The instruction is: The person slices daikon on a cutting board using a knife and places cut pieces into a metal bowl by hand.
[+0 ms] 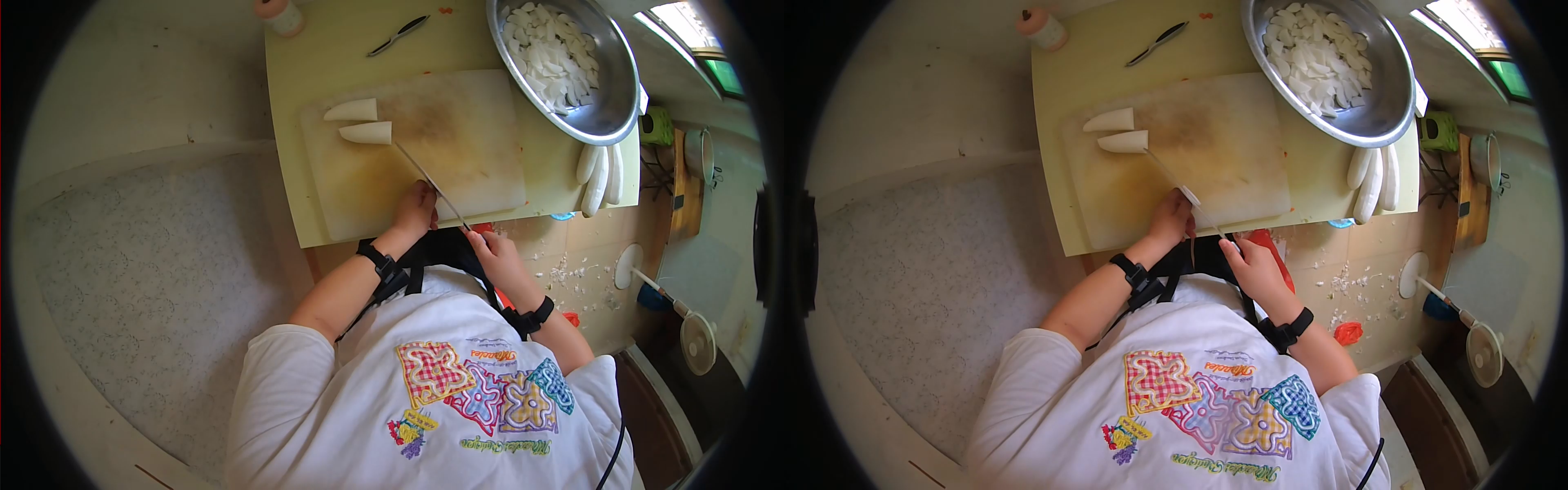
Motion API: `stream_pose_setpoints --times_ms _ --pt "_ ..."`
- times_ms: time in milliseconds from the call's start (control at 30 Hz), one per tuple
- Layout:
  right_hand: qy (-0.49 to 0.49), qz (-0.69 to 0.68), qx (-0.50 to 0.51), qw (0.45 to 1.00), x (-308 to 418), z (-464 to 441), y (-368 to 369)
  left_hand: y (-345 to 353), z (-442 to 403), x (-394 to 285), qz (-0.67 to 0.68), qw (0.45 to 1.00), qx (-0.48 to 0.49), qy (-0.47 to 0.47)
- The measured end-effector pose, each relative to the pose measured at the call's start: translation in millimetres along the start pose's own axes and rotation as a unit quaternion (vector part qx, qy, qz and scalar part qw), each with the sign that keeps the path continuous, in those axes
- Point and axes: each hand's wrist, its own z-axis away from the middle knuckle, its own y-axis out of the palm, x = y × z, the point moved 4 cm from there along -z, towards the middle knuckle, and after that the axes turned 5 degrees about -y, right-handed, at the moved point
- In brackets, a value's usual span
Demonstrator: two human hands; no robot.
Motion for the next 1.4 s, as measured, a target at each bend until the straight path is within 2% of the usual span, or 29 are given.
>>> stream_pose_setpoints --times_ms 233,300,767,1100,1133,1200,1267,1400 --pt "-0.017 -0.007 0.003 1.0 -12.8 -18.1 6.8 -1.1 -2.3 5.6 -0.028 0.999 0.007 0.028" --pt "-0.012 0.012 0.011 1.0 -12.2 -18.7 7.1 -0.4 0.7 0.9 0.003 1.0 -0.003 0.013" --pt "-0.051 0.049 -0.001 0.998 -15.2 -19.2 12.4 -0.6 -5.9 15.1 -0.016 1.0 0.001 0.005" --pt "-0.069 0.014 -0.026 0.997 -26.9 -22.5 8.3 -3.6 -9.8 14.9 -0.018 1.0 -0.003 -0.018" --pt "-0.049 0.007 -0.016 0.999 -29.5 -23.4 6.0 -6.3 -9.9 9.8 -0.02 1.0 -0.003 -0.014" --pt "-0.032 -0.001 -0.011 0.999 -32.8 -24.0 4.3 -9.8 -10.6 4.1 -0.013 0.997 0.023 -0.075" --pt "0.028 -0.106 0.014 0.994 -41.3 -22.4 5.7 -9.6 -13.1 0.9 -0.051 0.997 0.034 -0.055" --pt "0.048 -0.114 0.018 0.992 -35.8 -21.2 -0.5 -11.0 -16.4 -0.9 -0.121 0.99 0.038 -0.054"
